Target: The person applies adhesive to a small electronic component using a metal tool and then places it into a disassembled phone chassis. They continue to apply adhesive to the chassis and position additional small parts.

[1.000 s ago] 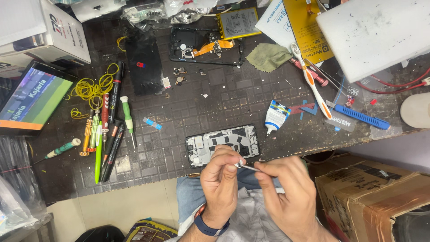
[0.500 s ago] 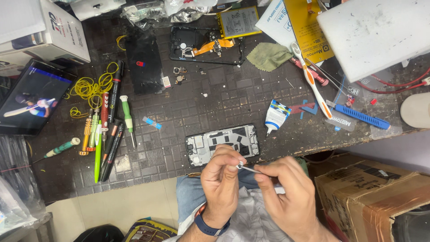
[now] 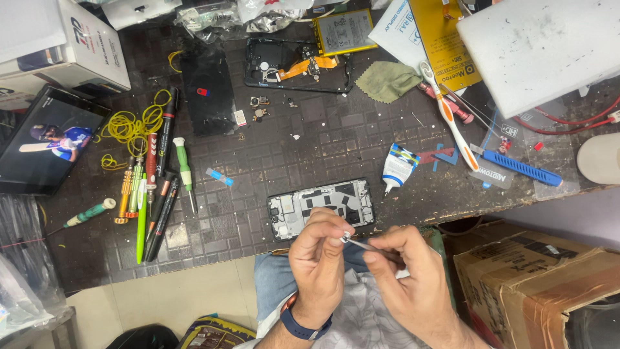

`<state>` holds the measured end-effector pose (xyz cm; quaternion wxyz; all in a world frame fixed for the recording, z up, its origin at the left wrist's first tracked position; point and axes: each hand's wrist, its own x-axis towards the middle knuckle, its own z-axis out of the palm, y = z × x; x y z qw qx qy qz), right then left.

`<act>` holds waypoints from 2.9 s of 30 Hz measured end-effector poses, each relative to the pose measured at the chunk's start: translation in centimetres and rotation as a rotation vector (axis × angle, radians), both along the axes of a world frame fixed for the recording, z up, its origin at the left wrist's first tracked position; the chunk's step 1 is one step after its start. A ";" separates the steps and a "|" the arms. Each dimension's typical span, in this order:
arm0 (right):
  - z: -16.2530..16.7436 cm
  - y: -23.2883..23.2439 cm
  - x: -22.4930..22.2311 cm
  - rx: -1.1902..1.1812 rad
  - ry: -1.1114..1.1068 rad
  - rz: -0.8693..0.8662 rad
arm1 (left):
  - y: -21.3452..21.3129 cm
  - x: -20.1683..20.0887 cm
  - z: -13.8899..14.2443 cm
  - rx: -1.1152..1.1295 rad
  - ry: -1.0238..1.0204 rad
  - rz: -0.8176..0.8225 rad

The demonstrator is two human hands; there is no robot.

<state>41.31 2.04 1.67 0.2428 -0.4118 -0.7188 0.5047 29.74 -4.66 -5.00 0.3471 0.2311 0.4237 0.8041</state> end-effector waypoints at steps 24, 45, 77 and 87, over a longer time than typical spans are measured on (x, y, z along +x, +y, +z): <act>0.2 0.6 0.0 0.008 0.021 0.090 | -0.1 0.1 0.0 -0.045 0.065 0.027; -1.7 -0.3 0.9 -0.576 0.215 0.060 | -0.1 0.3 0.3 -0.067 0.065 0.043; -1.0 -1.2 0.2 -0.279 0.021 -0.075 | -0.5 0.5 0.1 -0.083 0.152 0.083; 0.0 -0.1 -0.2 0.117 0.004 0.099 | -0.4 0.3 0.1 -0.088 0.151 0.096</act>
